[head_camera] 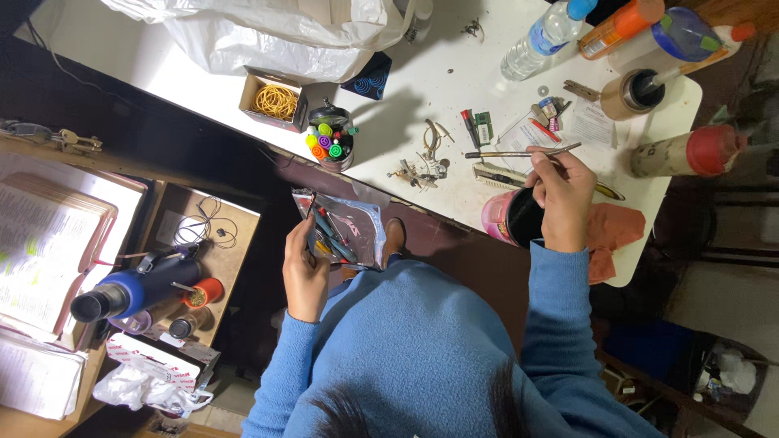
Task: The person sorts various small objects including tools, stationery, and fasteners on a desk, placing some items into a plastic bag and others into containers.
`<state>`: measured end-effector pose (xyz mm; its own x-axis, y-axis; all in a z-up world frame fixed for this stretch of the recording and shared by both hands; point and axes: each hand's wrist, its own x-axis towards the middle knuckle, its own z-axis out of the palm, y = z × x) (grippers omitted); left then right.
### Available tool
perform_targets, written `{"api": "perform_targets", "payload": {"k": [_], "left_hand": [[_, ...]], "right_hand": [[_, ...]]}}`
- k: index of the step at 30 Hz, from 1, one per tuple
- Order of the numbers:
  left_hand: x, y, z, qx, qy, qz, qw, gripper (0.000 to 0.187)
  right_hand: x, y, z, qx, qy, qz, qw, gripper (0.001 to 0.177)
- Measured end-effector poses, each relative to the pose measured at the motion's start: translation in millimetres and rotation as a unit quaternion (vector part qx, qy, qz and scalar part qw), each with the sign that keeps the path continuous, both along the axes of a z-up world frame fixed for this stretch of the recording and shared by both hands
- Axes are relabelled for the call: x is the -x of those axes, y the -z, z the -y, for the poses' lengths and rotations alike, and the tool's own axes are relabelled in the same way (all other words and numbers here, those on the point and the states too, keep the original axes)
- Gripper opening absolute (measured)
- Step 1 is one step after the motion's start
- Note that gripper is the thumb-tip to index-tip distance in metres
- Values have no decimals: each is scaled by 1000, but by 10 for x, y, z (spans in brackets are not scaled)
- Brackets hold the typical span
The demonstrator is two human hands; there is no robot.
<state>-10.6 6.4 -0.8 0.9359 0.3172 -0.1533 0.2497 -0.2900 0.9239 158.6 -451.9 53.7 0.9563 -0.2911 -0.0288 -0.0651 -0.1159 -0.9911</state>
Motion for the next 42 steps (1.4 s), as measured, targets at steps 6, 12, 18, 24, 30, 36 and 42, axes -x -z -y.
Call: {"api": "perform_targets", "payload": {"k": [6,12,18,24,30,36,42], "left_hand": [[3,-16,14,24,-4,-2,1000,90],[5,-76,39,10,0,6,1000,90],[33,-73,47,16,-1,3,1000,91],[-14,-88,60,6,3,5,1000,94],[-7,-93,71,17,-5,-3,1000,94],[-38,-94,78,51,-9,-14,999,93],[-23,-110,87,49,-6,-17,999,89]], "right_hand": [[37,-90,-66,-1,9,-9,1000,20],[44,7,-71,-7,32,-3,999,20],[43,-32,-113,-10,34,-4,999,21],[23,-7,-111,-14,41,-14,999,19],[34,-67,-149,-43,63,-10,997,22],[1,34,-132,-66,79,-9,995,21],[14,-59,-239,-69,75,-19,995,22]]}}
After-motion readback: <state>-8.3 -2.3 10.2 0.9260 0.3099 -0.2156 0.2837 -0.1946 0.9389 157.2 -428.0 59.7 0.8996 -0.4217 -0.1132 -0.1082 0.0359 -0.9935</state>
